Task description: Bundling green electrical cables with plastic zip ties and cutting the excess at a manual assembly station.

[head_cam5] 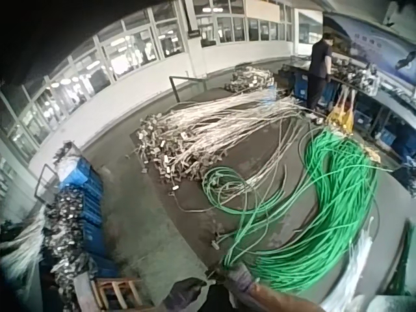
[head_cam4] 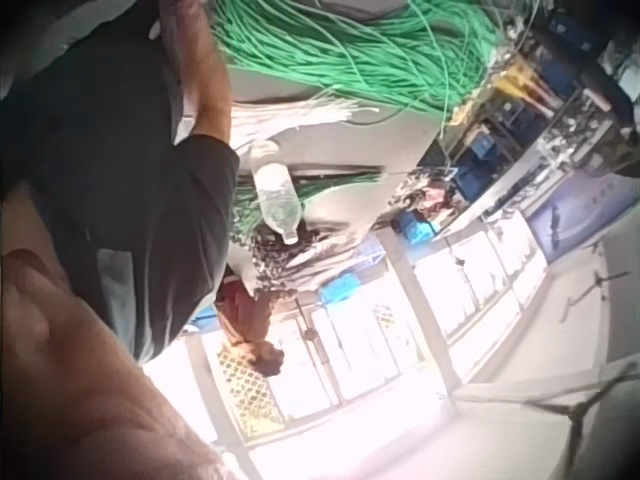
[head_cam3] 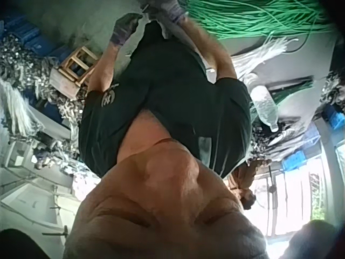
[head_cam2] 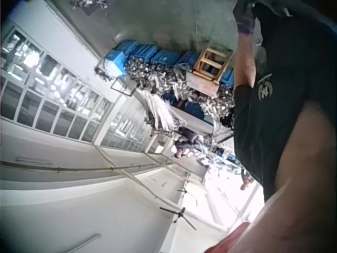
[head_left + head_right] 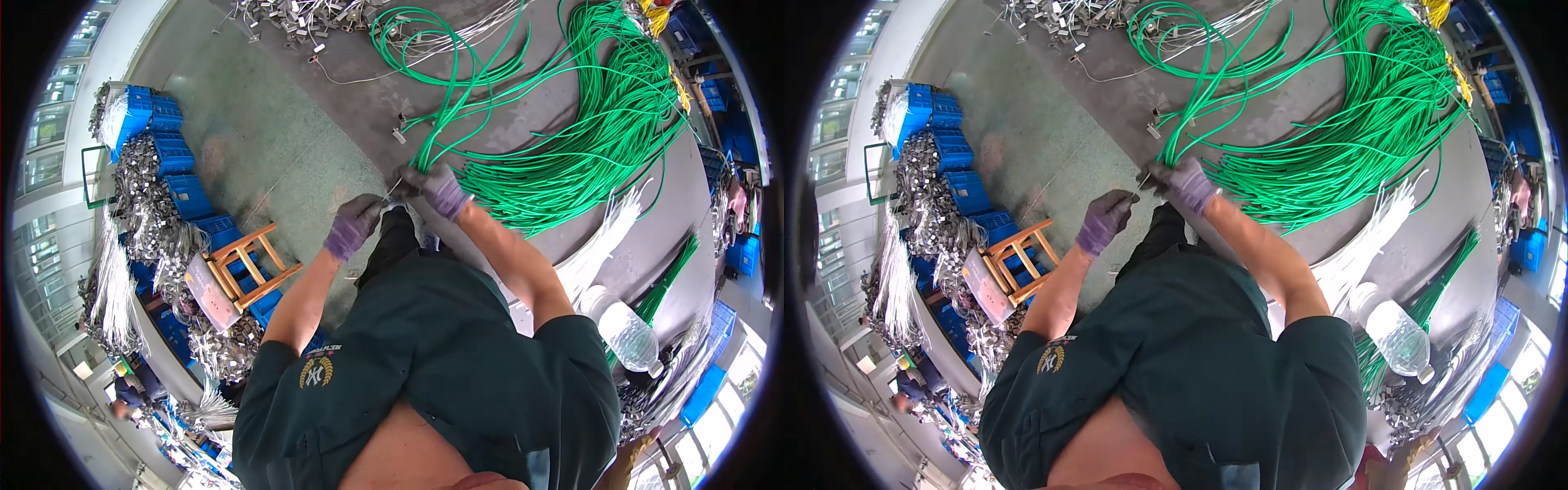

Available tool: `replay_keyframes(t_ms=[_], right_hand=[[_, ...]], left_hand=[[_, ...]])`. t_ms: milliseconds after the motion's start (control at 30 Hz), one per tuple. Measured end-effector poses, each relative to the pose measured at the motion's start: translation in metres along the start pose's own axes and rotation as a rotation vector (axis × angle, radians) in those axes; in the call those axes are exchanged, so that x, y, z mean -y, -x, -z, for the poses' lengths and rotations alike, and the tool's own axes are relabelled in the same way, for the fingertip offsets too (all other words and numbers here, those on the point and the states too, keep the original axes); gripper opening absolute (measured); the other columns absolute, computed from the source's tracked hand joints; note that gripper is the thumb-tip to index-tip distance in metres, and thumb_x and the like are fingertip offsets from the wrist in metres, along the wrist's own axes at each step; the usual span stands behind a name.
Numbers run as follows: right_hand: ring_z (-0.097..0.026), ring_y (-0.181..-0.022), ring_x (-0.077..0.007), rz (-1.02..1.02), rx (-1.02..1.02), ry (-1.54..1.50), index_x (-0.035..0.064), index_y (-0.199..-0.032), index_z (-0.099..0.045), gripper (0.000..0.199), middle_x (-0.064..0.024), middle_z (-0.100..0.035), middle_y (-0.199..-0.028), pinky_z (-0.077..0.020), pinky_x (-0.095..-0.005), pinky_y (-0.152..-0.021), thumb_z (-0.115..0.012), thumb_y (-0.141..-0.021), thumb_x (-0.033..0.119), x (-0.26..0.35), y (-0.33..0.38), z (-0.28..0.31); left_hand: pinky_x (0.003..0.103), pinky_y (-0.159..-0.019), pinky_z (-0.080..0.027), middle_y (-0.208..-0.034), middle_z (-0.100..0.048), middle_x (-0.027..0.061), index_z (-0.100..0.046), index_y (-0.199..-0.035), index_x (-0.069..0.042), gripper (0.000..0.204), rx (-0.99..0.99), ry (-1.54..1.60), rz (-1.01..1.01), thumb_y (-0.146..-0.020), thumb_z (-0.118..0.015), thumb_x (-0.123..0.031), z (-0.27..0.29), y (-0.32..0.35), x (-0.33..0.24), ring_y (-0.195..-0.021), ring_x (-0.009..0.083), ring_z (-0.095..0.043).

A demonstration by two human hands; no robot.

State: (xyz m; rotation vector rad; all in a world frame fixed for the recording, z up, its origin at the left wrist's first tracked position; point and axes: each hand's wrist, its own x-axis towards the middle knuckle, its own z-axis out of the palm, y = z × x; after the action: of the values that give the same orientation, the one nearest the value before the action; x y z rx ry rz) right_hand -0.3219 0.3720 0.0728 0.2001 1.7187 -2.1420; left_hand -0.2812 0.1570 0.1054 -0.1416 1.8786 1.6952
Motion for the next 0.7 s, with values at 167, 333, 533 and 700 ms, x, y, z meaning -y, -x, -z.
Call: replay_keyframes(t_ms=[167, 333, 533, 700], right_hand=[[-0.062, -0.065, -0.0163, 0.625, -0.091, 0.74, 0.0032, -0.11, -0.055, 0.028, -0.0085, -0.064, -0.078, -0.0488, -0.0291, -0.055, -0.056, -0.087, 0.018, 0.06, -0.012, 0.068], [-0.06, -0.059, -0.0159, 0.471, -0.245, -0.127, -0.0018, -0.094, -0.062, 0.025, -0.0107, -0.065, -0.075, -0.0458, -0.0262, -0.052, -0.053, -0.089, 0.021, 0.122, -0.033, 0.126], [-0.06, -0.053, -0.0182, 0.077, -0.25, -0.216, -0.0034, -0.09, -0.061, 0.027, -0.0124, -0.064, -0.07, -0.0474, -0.028, -0.048, -0.06, -0.085, 0.023, 0.045, -0.008, 0.038], [-0.061, -0.055, -0.0172, 0.036, -0.013, -0.112, -0.0036, -0.089, -0.06, 0.026, -0.0116, -0.064, -0.069, -0.0479, -0.0274, -0.047, -0.058, -0.086, 0.022, 0.031, -0.003, 0.038]], left_hand=[[0.021, -0.044, -0.031, -0.056, -0.044, -0.0022, -0.059, -0.096, 0.0, 0.026, 0.124, -0.053, -0.125, -0.091, -0.05, -0.025, 0.002, -0.006, -0.02, -0.047, 0.0051, -0.039], [0.022, -0.045, -0.033, -0.056, -0.045, -0.0019, -0.06, -0.091, 0.0, 0.03, 0.058, -0.133, -0.303, -0.091, -0.051, -0.028, 0.005, -0.01, -0.022, -0.049, 0.0063, -0.041], [0.026, -0.048, -0.035, -0.056, -0.045, -0.0003, -0.06, -0.088, -0.001, 0.029, -0.021, -0.278, -0.133, -0.089, -0.053, -0.029, -0.004, -0.032, -0.024, -0.051, 0.0086, -0.042], [0.026, -0.049, -0.038, -0.057, -0.048, 0.0019, -0.06, -0.088, -0.003, 0.024, 0.148, -0.371, -0.108, -0.087, -0.053, -0.025, -0.003, -0.033, -0.028, -0.051, 0.0095, -0.043]])
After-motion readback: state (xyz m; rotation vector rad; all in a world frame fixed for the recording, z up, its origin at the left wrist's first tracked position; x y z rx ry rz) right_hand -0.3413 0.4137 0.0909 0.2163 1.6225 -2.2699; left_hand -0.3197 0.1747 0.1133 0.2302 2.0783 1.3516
